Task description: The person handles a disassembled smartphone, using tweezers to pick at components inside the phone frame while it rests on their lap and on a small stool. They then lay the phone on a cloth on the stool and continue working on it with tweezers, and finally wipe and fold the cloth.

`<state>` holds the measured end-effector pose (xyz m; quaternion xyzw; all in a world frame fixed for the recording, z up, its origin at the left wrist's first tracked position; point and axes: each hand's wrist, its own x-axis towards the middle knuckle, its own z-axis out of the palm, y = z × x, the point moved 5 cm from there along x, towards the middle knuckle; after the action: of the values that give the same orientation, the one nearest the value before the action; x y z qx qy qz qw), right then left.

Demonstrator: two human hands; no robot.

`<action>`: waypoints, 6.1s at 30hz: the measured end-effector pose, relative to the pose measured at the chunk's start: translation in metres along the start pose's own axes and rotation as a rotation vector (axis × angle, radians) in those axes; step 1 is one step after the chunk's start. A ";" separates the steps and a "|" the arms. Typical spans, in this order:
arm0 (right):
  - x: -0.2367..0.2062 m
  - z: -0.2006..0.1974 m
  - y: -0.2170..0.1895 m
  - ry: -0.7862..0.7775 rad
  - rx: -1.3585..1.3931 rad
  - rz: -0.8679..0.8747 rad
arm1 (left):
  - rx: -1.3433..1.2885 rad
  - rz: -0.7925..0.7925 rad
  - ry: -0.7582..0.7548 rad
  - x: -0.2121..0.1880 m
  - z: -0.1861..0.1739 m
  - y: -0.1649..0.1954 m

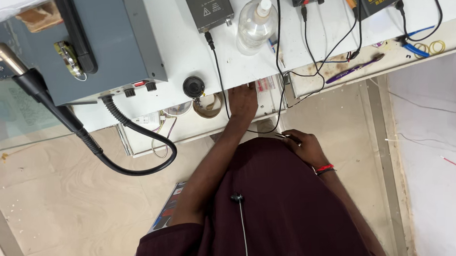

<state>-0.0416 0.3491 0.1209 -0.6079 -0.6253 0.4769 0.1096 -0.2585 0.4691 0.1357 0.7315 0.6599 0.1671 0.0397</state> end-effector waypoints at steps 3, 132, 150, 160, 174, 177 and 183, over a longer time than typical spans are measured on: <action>0.002 0.000 0.004 0.001 0.004 -0.004 | 0.000 -0.011 -0.094 -0.011 0.002 -0.001; 0.054 -0.017 -0.076 0.043 1.114 -0.124 | -1.793 -0.756 0.219 -0.140 -0.148 -0.060; 0.092 0.090 -0.160 0.189 1.219 0.004 | -1.934 -0.876 0.213 -0.172 -0.152 -0.132; 0.088 0.115 -0.165 0.333 1.234 -0.081 | -1.206 -0.474 0.079 -0.130 -0.186 -0.160; 0.085 0.110 -0.160 0.412 1.222 -0.183 | -0.648 0.012 -0.258 -0.058 -0.178 -0.160; 0.084 0.109 -0.156 0.413 1.240 -0.209 | -0.666 0.031 -0.236 -0.055 -0.176 -0.160; 0.087 0.109 -0.143 0.357 1.276 -0.211 | -0.724 -0.025 -0.233 -0.049 -0.171 -0.161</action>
<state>-0.2345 0.4013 0.1298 -0.4290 -0.2491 0.6320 0.5954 -0.4665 0.4136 0.2427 0.6762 0.5580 0.3046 0.3724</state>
